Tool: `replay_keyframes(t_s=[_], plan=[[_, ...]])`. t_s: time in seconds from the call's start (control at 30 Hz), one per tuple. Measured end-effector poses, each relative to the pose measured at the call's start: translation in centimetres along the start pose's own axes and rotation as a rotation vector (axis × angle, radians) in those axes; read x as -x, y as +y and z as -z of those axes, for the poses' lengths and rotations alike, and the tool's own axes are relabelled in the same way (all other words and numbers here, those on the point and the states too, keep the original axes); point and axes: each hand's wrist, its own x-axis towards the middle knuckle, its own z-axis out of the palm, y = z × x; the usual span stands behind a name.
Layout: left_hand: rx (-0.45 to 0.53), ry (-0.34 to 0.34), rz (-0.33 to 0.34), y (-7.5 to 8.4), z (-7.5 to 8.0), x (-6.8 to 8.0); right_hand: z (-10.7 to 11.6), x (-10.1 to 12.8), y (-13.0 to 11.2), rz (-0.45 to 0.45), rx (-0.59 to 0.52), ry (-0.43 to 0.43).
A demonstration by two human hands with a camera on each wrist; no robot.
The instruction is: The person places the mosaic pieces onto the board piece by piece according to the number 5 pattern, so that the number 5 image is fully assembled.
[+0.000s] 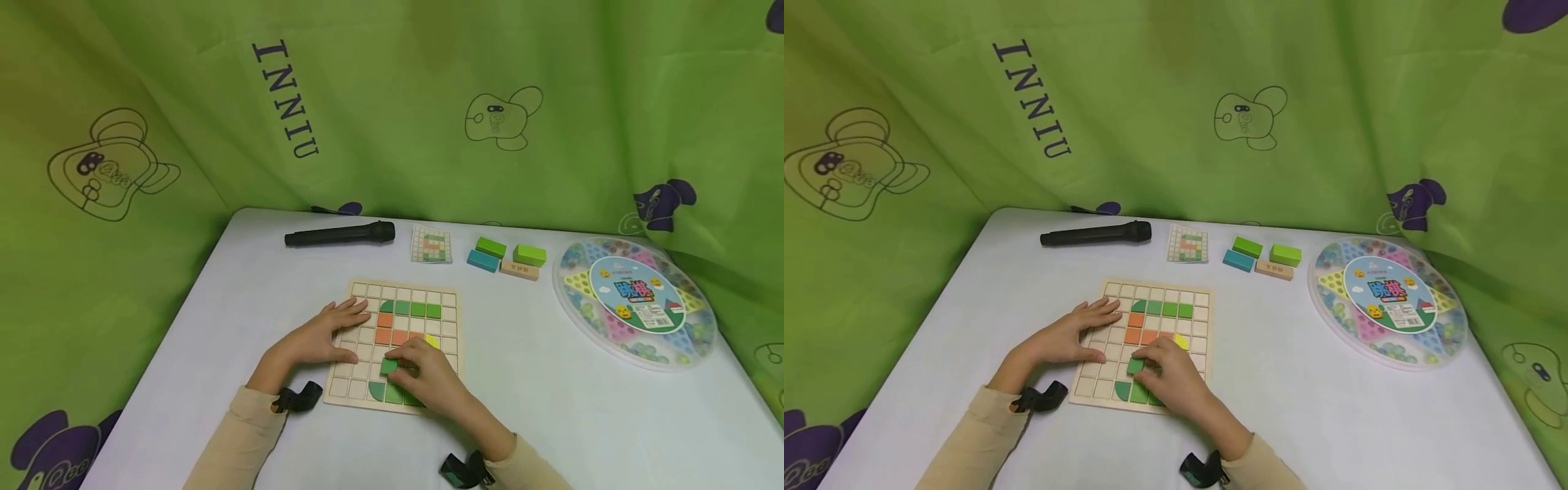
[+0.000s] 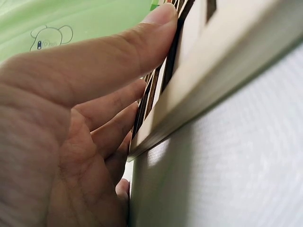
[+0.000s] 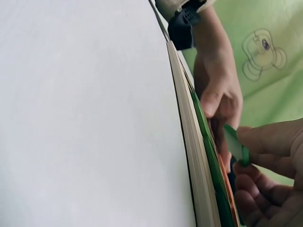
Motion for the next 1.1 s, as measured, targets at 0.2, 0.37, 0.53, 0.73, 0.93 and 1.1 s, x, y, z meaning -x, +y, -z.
replay_keyframes(t_s=[0.2, 0.37, 0.53, 0.73, 0.93, 1.1], plan=[[0.0, 0.003, -0.007, 0.0, 0.2, 0.1, -1.0, -0.8, -0.4, 0.016, 0.074, -0.057], [0.002, -0.004, -0.003, 0.1, 0.2, 0.2, -1.4, -0.9, -0.5, 0.007, 0.095, -0.069], [0.0, -0.004, -0.008, 0.1, 0.2, 0.1, -1.4, -0.9, -0.8, 0.002, 0.101, -0.076], [0.001, 0.001, -0.007, -0.1, 0.3, 0.1, -1.5, -1.1, -0.7, -0.001, 0.097, -0.093], [0.009, 0.002, -0.003, -0.2, 0.2, 0.2, -0.7, -0.9, -0.6, -0.015, 0.045, -0.109], [0.011, -0.002, -0.001, -0.1, 0.0, 0.3, 2.6, 0.2, 0.8, 0.009, 0.113, -0.027]])
